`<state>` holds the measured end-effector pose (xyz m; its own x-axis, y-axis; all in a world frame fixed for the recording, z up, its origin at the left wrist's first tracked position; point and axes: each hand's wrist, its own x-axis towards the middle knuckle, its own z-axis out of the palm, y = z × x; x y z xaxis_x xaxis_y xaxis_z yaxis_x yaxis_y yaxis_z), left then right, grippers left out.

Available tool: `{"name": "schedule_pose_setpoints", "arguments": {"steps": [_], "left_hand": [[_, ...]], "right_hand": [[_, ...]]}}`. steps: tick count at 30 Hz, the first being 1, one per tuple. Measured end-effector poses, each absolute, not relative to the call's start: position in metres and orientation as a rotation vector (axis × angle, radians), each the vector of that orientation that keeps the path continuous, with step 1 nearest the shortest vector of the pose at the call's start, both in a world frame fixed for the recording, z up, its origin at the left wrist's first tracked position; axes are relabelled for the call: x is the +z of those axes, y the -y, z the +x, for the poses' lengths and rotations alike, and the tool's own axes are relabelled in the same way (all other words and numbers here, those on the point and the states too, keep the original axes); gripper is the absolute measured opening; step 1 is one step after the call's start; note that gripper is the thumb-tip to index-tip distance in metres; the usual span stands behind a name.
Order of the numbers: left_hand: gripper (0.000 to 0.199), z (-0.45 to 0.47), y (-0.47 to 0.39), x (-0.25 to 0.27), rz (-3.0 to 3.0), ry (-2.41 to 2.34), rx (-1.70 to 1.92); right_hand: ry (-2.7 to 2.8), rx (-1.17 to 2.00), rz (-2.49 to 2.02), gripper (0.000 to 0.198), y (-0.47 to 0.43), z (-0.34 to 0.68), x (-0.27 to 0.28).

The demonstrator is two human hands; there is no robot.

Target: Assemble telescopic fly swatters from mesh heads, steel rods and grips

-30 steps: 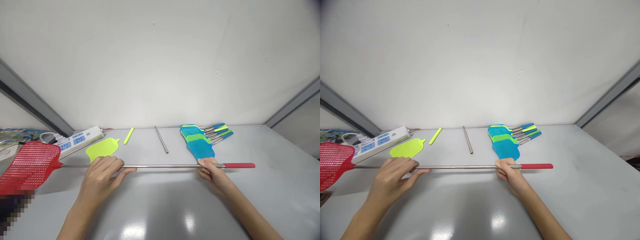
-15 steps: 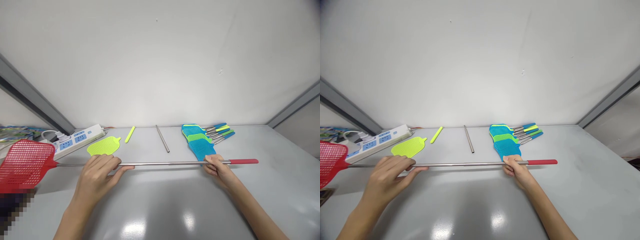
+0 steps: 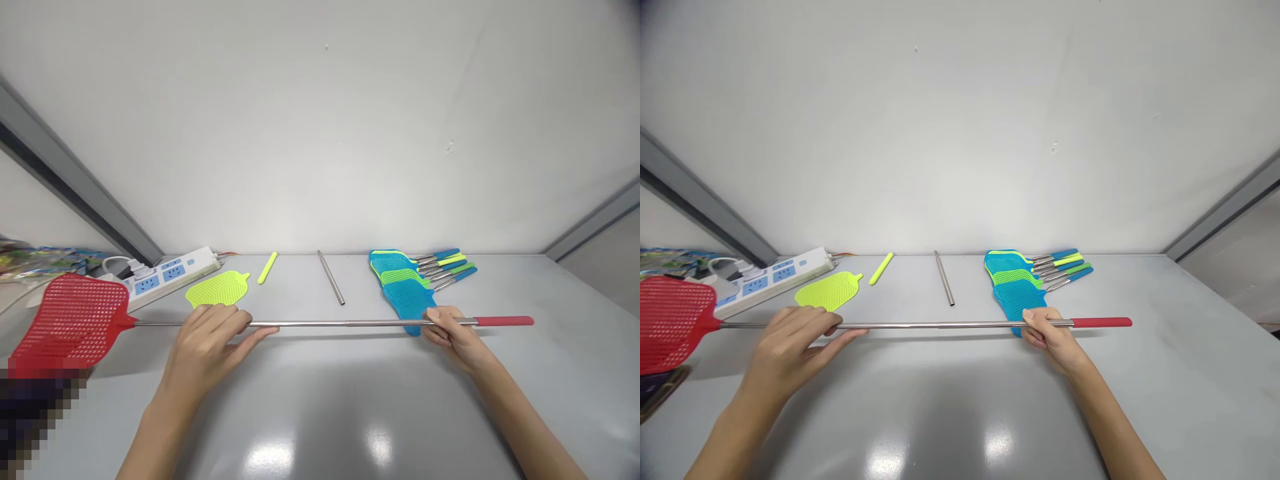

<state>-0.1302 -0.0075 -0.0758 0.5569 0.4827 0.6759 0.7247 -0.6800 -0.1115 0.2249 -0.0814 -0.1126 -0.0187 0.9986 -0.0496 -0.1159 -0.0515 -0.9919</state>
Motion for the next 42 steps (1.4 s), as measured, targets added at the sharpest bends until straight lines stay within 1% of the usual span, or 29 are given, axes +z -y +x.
{"name": "schedule_pose_setpoints", "arguments": {"steps": [6,14,20,24,32,37,42], "left_hand": [[0.022,-0.128,0.008,-0.076,-2.43,1.006,-0.918],[0.012,-0.125,0.01,-0.078,-2.405,1.111,-1.041],[0.008,-0.114,0.014,-0.077,-2.547,1.158,-0.995],[0.01,-0.11,0.018,-0.075,-2.556,1.151,-1.032],[0.021,-0.097,0.026,-0.079,-2.456,1.097,-1.176],[0.021,-0.091,0.028,-0.082,-2.417,1.084,-1.206],[0.02,-0.086,0.031,-0.083,-2.38,1.085,-1.245]], "right_hand": [[1.05,1.335,-1.167,0.046,0.08,0.221,-0.113],[0.965,1.382,-1.12,0.043,0.079,0.208,-0.115],[0.908,1.346,-1.084,0.044,0.079,0.206,-0.115],[0.843,1.379,-1.044,0.043,0.079,0.204,-0.117],[0.762,1.369,-1.009,0.044,0.078,0.207,-0.118],[0.732,1.393,-0.978,0.044,0.08,0.203,-0.116],[0.714,1.493,-0.939,0.043,0.084,0.191,-0.113]]}}
